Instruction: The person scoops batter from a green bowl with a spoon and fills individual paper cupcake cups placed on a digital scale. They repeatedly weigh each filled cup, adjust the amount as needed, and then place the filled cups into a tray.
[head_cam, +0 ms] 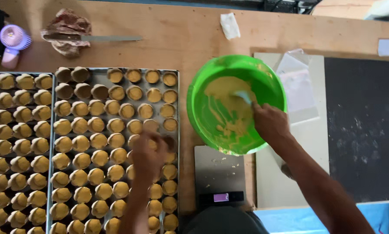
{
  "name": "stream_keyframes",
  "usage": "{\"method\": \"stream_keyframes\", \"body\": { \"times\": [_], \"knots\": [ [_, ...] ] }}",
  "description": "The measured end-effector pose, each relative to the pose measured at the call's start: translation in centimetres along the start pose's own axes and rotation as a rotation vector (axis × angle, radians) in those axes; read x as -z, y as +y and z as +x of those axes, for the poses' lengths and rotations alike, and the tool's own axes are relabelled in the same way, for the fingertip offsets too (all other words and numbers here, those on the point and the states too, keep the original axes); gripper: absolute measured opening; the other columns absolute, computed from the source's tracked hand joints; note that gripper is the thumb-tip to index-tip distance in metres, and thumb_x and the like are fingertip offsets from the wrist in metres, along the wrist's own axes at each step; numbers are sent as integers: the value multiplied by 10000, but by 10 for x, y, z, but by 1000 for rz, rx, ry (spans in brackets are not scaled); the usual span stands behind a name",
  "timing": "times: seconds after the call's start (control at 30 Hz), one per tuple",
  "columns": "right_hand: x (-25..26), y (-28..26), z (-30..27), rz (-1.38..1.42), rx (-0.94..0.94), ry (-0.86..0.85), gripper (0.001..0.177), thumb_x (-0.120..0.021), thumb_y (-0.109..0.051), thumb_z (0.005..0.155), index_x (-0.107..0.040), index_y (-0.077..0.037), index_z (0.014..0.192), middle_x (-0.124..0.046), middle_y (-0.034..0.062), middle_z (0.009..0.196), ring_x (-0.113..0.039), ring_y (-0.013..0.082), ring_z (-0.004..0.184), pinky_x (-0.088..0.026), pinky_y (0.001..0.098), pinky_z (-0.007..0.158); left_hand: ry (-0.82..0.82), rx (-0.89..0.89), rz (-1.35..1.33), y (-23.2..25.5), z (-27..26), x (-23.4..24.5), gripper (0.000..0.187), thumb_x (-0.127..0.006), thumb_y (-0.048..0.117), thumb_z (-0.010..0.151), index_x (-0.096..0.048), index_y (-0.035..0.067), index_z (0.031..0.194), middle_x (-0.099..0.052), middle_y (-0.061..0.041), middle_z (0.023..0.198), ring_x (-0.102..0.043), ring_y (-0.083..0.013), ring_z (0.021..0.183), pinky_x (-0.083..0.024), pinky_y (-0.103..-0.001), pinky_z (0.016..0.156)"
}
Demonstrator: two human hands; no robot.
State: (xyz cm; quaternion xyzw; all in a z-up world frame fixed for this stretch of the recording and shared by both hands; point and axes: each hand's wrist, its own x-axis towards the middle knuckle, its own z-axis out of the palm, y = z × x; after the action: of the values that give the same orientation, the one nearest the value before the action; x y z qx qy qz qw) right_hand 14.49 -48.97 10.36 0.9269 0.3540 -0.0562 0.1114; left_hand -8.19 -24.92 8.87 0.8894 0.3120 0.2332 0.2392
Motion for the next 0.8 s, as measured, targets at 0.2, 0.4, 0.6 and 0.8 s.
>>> {"method": "stream_keyframes", "body": {
  "times": [0.2,0.4,0.6,0.8],
  "knots": [
    [12,-10,-51,-11,354,-148,331,-537,-64,719,-511,-119,1044,-603,102,765,-642,293,688,-531,416,529,-338,34,-333,41,-79,-35,250,-615,132,655,-591,101,902,-632,-93,744,-604,-334,712,-465,-444,642],
    [38,23,-41,-33,128,-210,181,-528,-126,787,-593,-134,956,-626,92,696,-653,264,645,-535,411,534,-573,1,-346,74,-99,-57,507,-562,156,685,-506,177,1189,-610,-156,965,-596,-377,825,-456,-478,694],
    [32,-1,-51,57,186,-405,176,-475,-144,778,-600,-172,898,-641,72,684,-664,253,679,-535,434,579,-630,-4,-379,82,-101,-61,474,-569,231,719,-515,179,1187,-620,-104,874,-607,-366,758,-478,-466,626],
    [26,2,-39,97,172,-183,233,-490,-154,797,-578,-178,1012,-638,72,701,-655,256,660,-541,415,567,-510,73,-423,72,-96,-46,457,-613,254,732,-510,122,1158,-571,-147,968,-598,-386,810,-481,-465,659]
  ]
}}
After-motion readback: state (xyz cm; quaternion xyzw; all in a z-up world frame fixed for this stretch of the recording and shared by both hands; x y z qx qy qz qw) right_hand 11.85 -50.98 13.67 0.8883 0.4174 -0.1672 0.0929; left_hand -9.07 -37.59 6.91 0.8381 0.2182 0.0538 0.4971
